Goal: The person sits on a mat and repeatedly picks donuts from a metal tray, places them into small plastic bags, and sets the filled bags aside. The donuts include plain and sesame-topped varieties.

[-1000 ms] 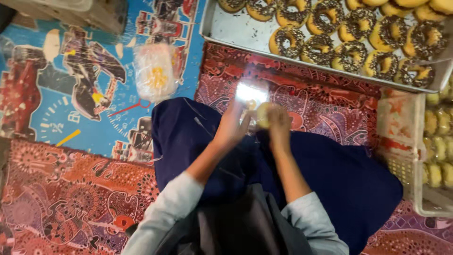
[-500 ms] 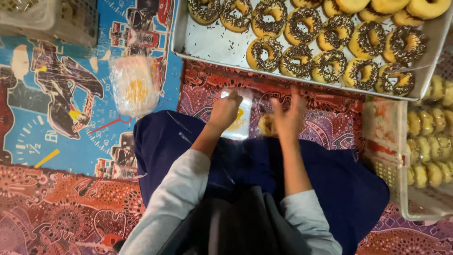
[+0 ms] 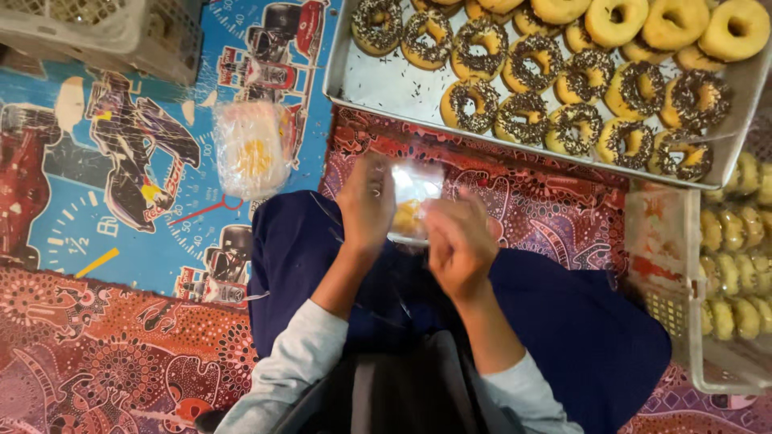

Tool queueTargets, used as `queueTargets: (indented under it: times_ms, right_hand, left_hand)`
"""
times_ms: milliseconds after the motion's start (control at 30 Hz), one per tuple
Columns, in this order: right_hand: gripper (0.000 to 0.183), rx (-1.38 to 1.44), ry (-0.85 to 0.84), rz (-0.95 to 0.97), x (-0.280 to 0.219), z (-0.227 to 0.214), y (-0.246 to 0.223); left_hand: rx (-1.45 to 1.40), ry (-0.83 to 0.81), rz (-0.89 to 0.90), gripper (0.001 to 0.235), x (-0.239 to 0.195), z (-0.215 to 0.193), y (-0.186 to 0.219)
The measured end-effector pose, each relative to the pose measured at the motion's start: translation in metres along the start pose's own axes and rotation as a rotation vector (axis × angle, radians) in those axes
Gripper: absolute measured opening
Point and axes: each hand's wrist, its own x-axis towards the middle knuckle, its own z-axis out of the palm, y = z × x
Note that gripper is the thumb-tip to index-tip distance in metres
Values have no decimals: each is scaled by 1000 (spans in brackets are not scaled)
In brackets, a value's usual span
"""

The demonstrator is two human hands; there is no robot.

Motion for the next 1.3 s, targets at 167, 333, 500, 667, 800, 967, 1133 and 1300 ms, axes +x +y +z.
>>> queueTargets:
  times_ms: [167, 333, 500, 667, 800, 967, 1133, 1300]
  right_hand:
    - [46, -218, -284, 95, -6, 18, 7]
    - [30, 101, -382, -27, 1, 35, 4]
    - [19, 274, -513, 484, 78, 58, 41]
    - [81, -588, -266, 83, 156, 134, 129]
    - [72, -601, -362, 211, 170, 138, 114]
    - [72, 481, -390, 555, 124, 67, 21]
    - [59, 657, -512, 542, 54, 32, -26]
    - [59, 15, -297, 303, 48, 42, -52]
  left_hand:
    - [-23, -107, 457, 45, -23, -22, 33]
    - [-1368, 131, -521, 53, 11, -34, 18]
    - [-1612, 72, -395, 12, 52, -69, -44]
    - [-1809, 305, -538, 32, 71, -89, -64]
    - [-1928, 331, -753, 52, 79, -92, -67]
    - [-2077, 429, -752, 60, 88, -89, -76]
    - [-1918, 358, -489, 58, 72, -69, -59]
    - [-1793, 127, -176, 61, 59, -56, -13]
